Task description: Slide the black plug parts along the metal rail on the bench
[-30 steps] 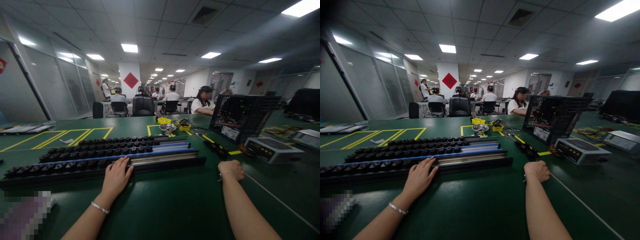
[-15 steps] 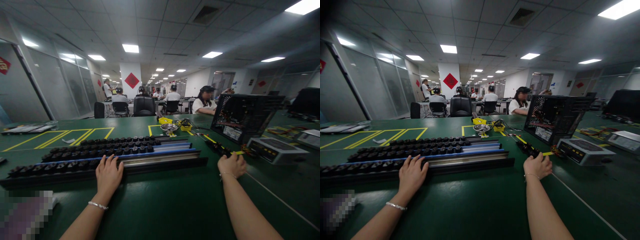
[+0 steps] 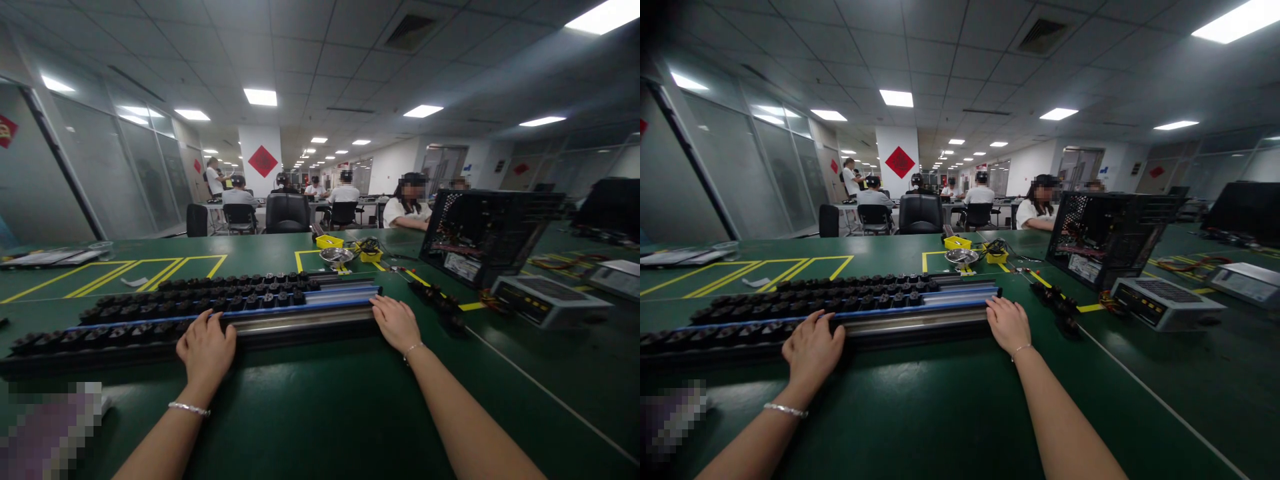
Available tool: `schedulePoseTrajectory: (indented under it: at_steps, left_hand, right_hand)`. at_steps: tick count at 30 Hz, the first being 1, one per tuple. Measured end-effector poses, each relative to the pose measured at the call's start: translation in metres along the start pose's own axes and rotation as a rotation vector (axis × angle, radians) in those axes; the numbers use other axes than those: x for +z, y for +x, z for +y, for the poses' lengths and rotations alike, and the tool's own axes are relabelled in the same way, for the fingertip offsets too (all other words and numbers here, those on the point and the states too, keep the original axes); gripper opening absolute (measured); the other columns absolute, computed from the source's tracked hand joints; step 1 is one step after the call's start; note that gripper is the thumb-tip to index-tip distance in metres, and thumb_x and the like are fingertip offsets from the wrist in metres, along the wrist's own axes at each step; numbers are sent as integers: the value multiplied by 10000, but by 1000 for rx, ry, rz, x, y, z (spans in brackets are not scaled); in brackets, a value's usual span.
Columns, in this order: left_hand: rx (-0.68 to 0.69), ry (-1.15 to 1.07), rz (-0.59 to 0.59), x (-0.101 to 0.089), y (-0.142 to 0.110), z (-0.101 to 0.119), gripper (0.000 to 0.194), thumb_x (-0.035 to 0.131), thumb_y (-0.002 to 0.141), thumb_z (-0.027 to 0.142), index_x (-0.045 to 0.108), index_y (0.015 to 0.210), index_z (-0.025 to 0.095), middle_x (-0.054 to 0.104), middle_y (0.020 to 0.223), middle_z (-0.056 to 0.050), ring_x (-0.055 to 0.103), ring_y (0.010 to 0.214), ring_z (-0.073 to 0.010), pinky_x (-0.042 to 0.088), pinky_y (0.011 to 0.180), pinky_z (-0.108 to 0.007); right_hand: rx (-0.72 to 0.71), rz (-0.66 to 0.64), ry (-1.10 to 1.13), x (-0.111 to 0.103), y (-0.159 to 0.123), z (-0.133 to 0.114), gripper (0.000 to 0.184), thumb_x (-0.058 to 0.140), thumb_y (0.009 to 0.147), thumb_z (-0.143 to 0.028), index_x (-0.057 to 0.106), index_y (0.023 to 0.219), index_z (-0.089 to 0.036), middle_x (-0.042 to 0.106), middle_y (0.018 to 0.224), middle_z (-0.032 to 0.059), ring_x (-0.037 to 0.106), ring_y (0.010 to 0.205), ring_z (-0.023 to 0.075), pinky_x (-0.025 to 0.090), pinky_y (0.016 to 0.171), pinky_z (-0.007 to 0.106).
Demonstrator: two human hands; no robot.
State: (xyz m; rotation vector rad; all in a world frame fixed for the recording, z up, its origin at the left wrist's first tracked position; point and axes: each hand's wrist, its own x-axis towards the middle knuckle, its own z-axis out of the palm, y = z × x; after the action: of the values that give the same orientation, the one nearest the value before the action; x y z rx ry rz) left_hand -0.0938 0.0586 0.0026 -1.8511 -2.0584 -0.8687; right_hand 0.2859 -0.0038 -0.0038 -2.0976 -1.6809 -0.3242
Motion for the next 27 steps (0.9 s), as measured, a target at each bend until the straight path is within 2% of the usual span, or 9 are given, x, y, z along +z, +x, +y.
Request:
schedulePoseTrajectory:
  at_steps: [3,7,14,16,19,21,27]
  left_hand:
    - [0,-7,-6,0,3,-4,387,312,847,280,569,1118,175,515,1292,-101,454,1166,-279,359,933,-469]
    - [46,-29,14,4,7,-10,386,300,840,229,592,1086,169,561,1234,-89,504,1088,-261,402,894,-404]
    - [190,-89,30,11,13,-18,396,305,807,161,605,1059,112,599,1168,-116,508,1095,-230,339,1004,-333]
    - [168,-98,33,10,12,-16,407,304,809,165,582,1098,100,594,1178,-127,509,1101,-231,345,1000,-338]
    - [38,-73,42,5,9,-11,428,318,828,229,528,1179,105,552,1254,-137,491,1145,-260,372,961,-387]
    - [-26,-49,6,1,8,-8,452,323,832,263,496,1217,101,553,1256,-153,495,1147,-280,367,951,-422]
    - [-72,-44,-106,-2,10,-7,465,305,843,291,466,1246,124,626,1152,-148,563,1070,-267,334,950,-416]
  right_hand:
    - [13,-27,-21,-3,1,0,443,256,920,-374,578,1209,-280,524,1327,0,422,1249,186,263,1050,417]
    - [16,-43,-36,-4,1,-1,443,255,922,-372,564,1227,-285,514,1337,-8,413,1257,182,258,1053,413]
    - [14,-47,-45,-5,1,-2,445,252,924,-372,559,1235,-282,510,1341,-13,405,1261,176,262,1050,403]
    - [14,-40,-43,-5,1,-2,444,253,924,-370,565,1227,-282,513,1338,-14,409,1258,177,260,1050,406]
    - [17,-20,-36,-4,1,-2,438,257,922,-361,572,1217,-283,525,1326,-17,420,1246,175,253,1053,411]
    - [14,-10,-32,-3,1,-2,434,262,920,-354,574,1213,-285,532,1318,-19,427,1239,173,254,1052,411]
    - [5,16,-39,-1,1,-1,422,282,909,-335,590,1193,-284,545,1304,-13,447,1220,176,272,1039,405]
